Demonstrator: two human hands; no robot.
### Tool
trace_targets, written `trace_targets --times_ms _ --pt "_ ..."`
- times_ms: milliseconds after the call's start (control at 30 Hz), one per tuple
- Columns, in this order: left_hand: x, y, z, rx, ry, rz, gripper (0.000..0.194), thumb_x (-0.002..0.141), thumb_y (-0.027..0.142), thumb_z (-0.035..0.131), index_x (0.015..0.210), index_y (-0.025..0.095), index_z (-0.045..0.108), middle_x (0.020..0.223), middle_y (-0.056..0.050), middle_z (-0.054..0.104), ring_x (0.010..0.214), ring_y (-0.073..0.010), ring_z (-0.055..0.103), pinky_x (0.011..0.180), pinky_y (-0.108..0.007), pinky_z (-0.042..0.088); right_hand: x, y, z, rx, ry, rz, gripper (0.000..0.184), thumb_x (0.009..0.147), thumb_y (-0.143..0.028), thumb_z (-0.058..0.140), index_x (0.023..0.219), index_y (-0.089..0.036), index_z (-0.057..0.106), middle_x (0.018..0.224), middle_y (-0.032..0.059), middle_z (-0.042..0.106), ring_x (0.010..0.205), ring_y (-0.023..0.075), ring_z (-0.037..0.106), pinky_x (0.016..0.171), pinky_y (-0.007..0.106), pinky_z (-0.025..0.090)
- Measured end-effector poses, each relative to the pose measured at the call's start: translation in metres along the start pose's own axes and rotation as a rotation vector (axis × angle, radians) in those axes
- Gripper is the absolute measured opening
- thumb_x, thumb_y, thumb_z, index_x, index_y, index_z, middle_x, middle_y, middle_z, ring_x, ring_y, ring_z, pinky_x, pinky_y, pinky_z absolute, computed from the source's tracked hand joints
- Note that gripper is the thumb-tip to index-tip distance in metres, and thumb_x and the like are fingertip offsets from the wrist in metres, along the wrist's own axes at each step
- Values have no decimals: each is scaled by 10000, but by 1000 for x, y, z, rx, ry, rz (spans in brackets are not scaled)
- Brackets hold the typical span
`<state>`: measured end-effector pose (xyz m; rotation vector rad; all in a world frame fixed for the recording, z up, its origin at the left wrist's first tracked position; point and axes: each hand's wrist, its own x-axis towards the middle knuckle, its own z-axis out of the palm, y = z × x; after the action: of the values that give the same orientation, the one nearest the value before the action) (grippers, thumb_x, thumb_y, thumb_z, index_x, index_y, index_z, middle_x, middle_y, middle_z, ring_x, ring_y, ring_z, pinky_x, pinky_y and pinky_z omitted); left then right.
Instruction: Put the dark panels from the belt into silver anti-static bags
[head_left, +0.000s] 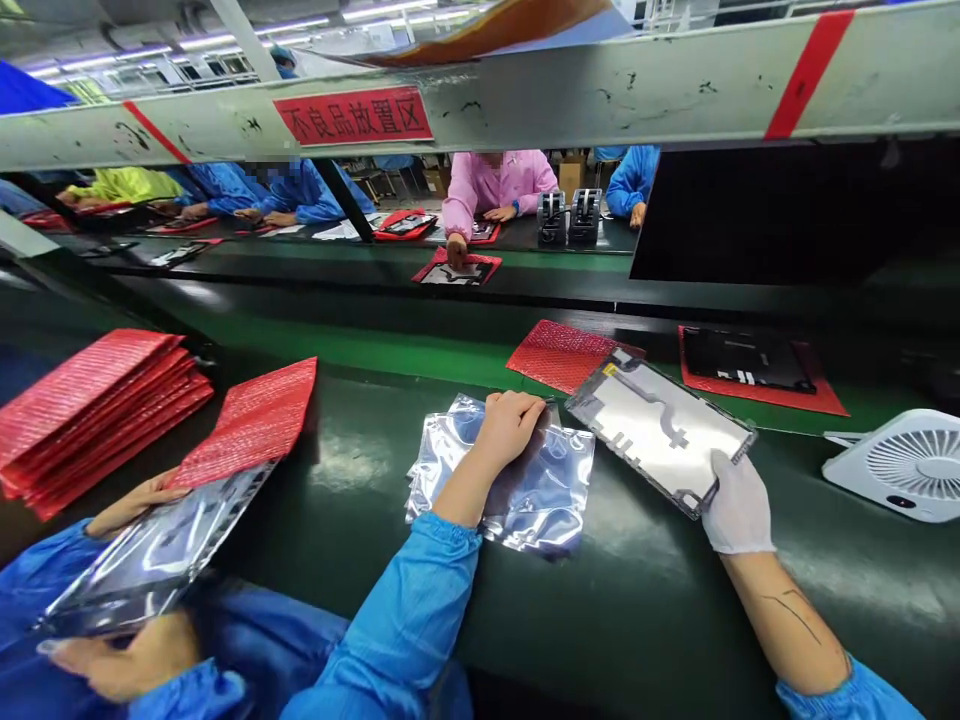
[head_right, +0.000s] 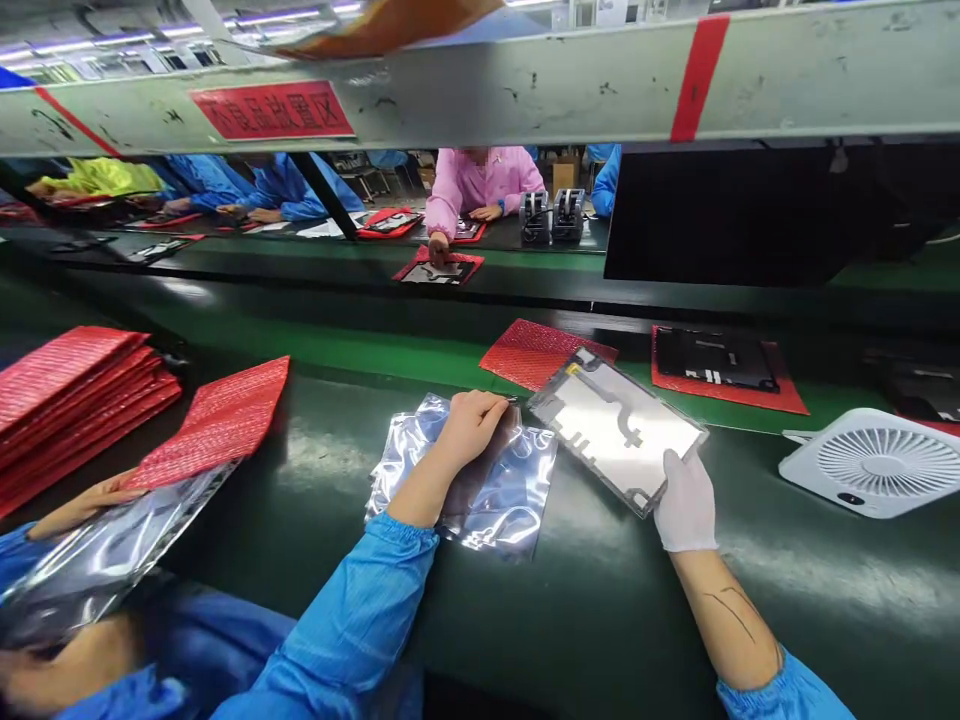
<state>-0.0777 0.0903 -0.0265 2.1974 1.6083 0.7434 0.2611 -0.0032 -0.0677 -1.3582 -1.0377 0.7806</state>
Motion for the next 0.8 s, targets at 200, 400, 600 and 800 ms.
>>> trace_targets --times_ms 200,400,600,800 --pt "0 2 -1 -56 54 -20 319 1070 308 485 997 237 788 1012 -39 788 979 -229 656 984 -426 420 -16 -25 11 -163 -191 55 626 844 -758 637 1068 -197 802 1115 143 801 1125 380 716 1055 512 547" --pt "-7 26 0 -106 -6 95 243 1055 308 559 986 258 787 990 -12 796 938 -211 651 988 -430 395 -17 -29 19 -136 -360 149 644 840 -780 620 1027 -183 770 1056 133 803 1010 345 741 946 468 599" --pt "-28 68 3 -101 76 164 322 1052 470 530 1088 257 769 1000 -59 782 969 -256 633 902 -449 388 -30 -60 93 -456 -542 29 431 1008 -510 515 1235 -194 700 1104 132 771 987 289 743 939 435 574" --pt "-34 60 -14 -254 177 251 736 1076 643 108 1360 230 648 1185 -110 737 1065 -269 640 960 -445 431 -30 -83 152 -349 -754 -59 384 1045 -441 483 1274 -203 680 1222 133 746 1133 294 708 1047 454 526"
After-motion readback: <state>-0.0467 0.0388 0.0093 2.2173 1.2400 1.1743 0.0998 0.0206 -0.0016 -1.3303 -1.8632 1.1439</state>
